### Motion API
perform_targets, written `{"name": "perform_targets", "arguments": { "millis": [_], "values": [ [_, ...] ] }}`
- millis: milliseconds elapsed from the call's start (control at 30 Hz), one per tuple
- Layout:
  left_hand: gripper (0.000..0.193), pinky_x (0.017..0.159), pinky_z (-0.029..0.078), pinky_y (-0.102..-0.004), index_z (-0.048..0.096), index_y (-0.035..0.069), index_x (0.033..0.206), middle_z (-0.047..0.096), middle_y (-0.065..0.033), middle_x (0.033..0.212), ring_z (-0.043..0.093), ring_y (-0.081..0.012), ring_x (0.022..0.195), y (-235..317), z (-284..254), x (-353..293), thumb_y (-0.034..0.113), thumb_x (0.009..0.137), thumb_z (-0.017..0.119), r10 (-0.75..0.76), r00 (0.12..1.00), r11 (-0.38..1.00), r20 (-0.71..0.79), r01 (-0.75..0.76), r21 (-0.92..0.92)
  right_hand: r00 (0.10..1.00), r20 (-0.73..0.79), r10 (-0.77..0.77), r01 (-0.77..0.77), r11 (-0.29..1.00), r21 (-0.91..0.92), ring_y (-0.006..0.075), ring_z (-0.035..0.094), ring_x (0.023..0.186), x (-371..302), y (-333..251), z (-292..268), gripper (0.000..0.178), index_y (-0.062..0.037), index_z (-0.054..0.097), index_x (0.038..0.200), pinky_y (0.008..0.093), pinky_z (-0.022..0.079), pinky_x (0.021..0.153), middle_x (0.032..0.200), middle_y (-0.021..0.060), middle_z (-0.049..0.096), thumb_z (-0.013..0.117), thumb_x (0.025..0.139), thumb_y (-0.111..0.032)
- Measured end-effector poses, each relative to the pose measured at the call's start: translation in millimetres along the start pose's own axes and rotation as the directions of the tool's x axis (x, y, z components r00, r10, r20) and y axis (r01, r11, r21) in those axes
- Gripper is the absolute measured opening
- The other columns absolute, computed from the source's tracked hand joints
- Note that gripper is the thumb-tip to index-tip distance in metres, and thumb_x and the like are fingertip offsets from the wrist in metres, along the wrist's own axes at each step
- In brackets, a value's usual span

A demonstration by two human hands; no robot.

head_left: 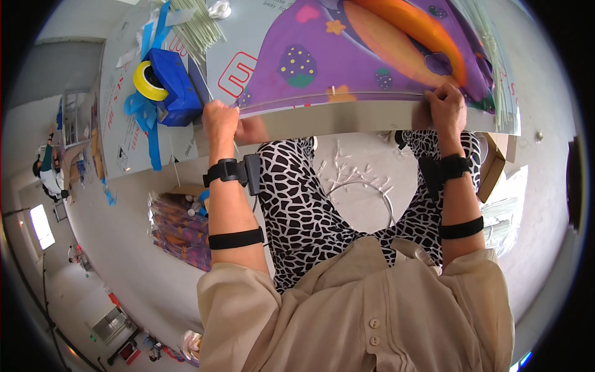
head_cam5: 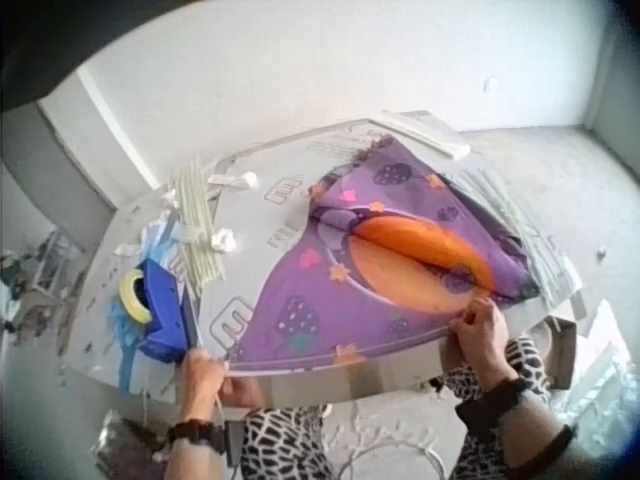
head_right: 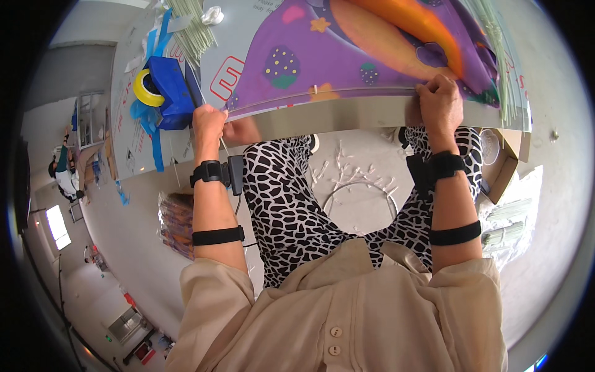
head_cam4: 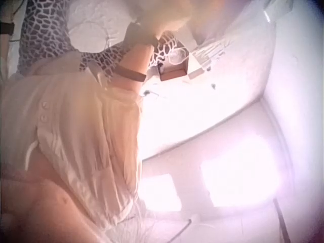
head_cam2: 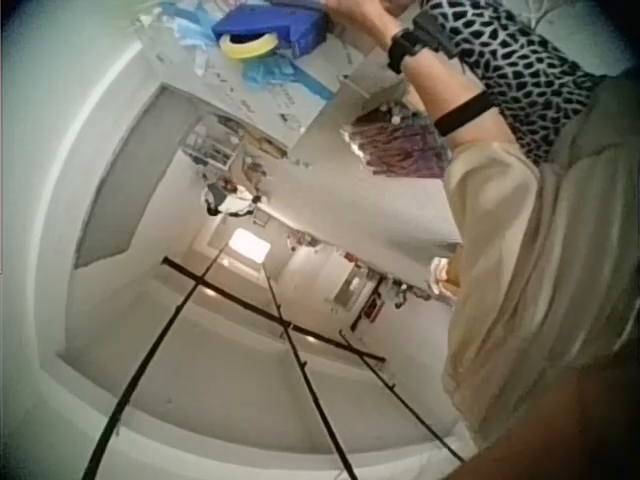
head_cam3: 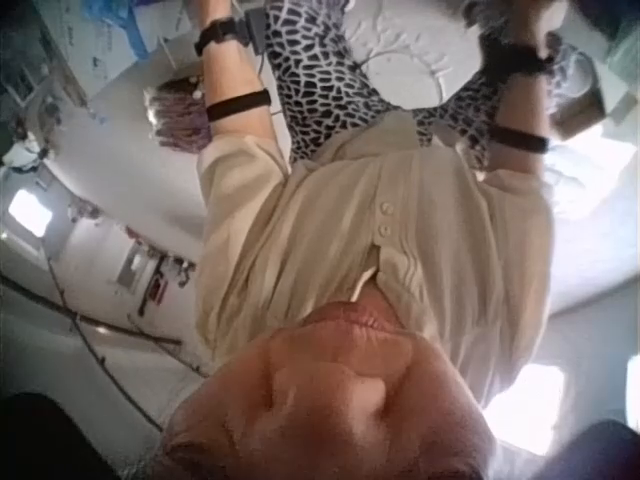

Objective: Assembling a colorful plastic kite by inserting a support rod and securing it with adhesive tape.

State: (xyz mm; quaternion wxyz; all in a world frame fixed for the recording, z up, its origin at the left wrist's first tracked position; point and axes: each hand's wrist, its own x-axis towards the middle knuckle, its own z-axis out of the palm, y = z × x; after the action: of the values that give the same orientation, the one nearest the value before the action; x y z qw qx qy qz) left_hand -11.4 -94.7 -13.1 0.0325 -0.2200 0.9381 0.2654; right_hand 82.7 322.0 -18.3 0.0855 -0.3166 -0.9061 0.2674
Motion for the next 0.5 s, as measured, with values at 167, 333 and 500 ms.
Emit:
{"name": "perform_targets", "arguments": {
  "millis": [167, 333, 500],
  "values": [
    [0.016, 0.080, 0.049, -0.0406, 0.061, -0.003, 0.091, 0.064, -0.0203, 0.093, 0.062, -0.0351, 0.092, 11, 1, -39, -0.001, 0.075, 0.061, 0.272, 0.945, 0.962, -0.184, -0.261, 0.083, 0.954, -0.139, -0.266, 0.269, 0.963, 0.001, 0.0307, 0.058, 0.090, -13, 5, 1, 0.013, -0.0068, 0.061, 0.078, 0.0426, 0.045, 0.075, 0.093, 0.0096, 0.061, 0.068, 0.075, -0.018],
    [0.061, 0.109, 0.026, -0.0524, 0.039, 0.001, 0.137, 0.035, -0.0201, 0.146, 0.031, -0.0344, 0.137, 75, 38, -131, 0.022, 0.085, 0.064, 0.736, 0.656, 0.601, 0.164, -0.746, 0.286, 0.692, 0.042, -0.721, 0.720, 0.683, -0.123, 0.0283, 0.038, 0.130, -74, -58, 29, 0.057, -0.0047, 0.043, 0.135, 0.0455, 0.024, 0.110, 0.140, 0.0119, 0.042, 0.060, 0.082, -0.022],
    [0.072, 0.111, 0.021, -0.0520, 0.025, 0.005, 0.146, 0.020, -0.0170, 0.153, 0.021, -0.0305, 0.142, 69, 63, -139, 0.033, 0.089, 0.059, 0.642, 0.717, 0.658, 0.271, -0.697, 0.285, 0.690, 0.216, -0.690, 0.715, 0.697, -0.056, 0.0254, 0.025, 0.140, -94, -68, 49, 0.070, -0.0062, 0.034, 0.143, 0.0454, 0.011, 0.116, 0.150, 0.0107, 0.031, 0.056, 0.087, -0.042]
  ]
}}
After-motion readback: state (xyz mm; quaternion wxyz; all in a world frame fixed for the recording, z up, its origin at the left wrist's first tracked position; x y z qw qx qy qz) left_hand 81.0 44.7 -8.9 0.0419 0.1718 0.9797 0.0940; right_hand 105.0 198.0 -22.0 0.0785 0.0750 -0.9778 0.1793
